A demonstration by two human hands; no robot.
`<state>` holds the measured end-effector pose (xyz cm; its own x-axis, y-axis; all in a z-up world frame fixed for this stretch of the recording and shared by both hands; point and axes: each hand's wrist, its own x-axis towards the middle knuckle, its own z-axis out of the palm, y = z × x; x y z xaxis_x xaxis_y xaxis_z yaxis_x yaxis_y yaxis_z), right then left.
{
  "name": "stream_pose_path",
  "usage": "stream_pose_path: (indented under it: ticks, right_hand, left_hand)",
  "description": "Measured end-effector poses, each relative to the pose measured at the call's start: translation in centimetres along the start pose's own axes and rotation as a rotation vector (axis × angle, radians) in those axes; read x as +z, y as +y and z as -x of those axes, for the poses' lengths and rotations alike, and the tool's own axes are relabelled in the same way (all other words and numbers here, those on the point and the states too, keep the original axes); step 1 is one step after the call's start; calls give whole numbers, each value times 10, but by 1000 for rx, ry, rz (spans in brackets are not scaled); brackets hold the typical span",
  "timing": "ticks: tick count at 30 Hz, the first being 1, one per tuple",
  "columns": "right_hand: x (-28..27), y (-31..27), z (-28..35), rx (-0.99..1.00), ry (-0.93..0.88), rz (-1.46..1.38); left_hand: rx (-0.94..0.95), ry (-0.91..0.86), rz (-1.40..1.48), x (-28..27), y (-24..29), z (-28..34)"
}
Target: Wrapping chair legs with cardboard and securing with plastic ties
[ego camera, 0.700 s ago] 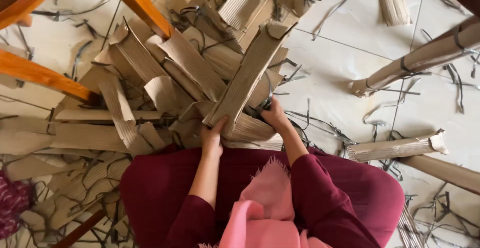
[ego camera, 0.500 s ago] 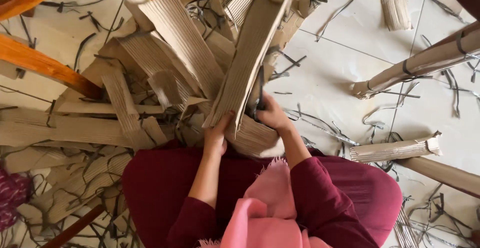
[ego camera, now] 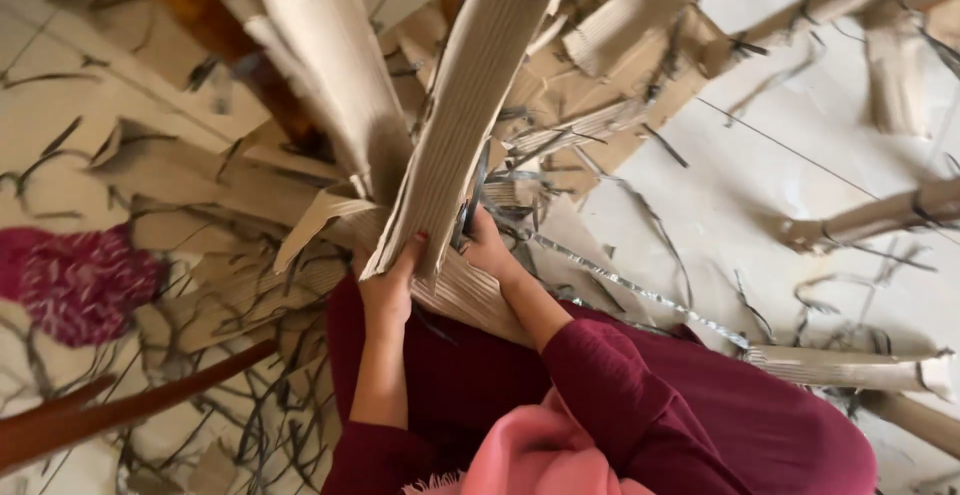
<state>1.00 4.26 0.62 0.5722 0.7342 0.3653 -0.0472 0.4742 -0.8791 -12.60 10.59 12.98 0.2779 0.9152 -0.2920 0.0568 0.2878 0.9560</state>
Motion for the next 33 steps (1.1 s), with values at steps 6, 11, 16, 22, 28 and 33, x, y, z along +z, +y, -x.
stream_pose_path:
  ticks: [6,11,16,22,28,33]
  right_hand:
    - [42,10,-38,-109,-21,322]
    - [55,52,-45,-6,-44,589]
    - [124,48,-72,471,20,480]
    - [214,-59,-101,1166,136,25]
    - [115,164,-9,1167,368,-250]
    - [135,-30,-44,1308,163,-487]
  left_hand:
    - [253,75,90,-29,3,-30]
    - [229,165,-16,-72,-33,-91]
    - [327,252,-504,-106,-8,-177]
    - [603,142,-880,-130,-8,-183]
    - [227,-214,-1034,-121,-57,-181]
    - [-14,-191,-643,-135,22,-120]
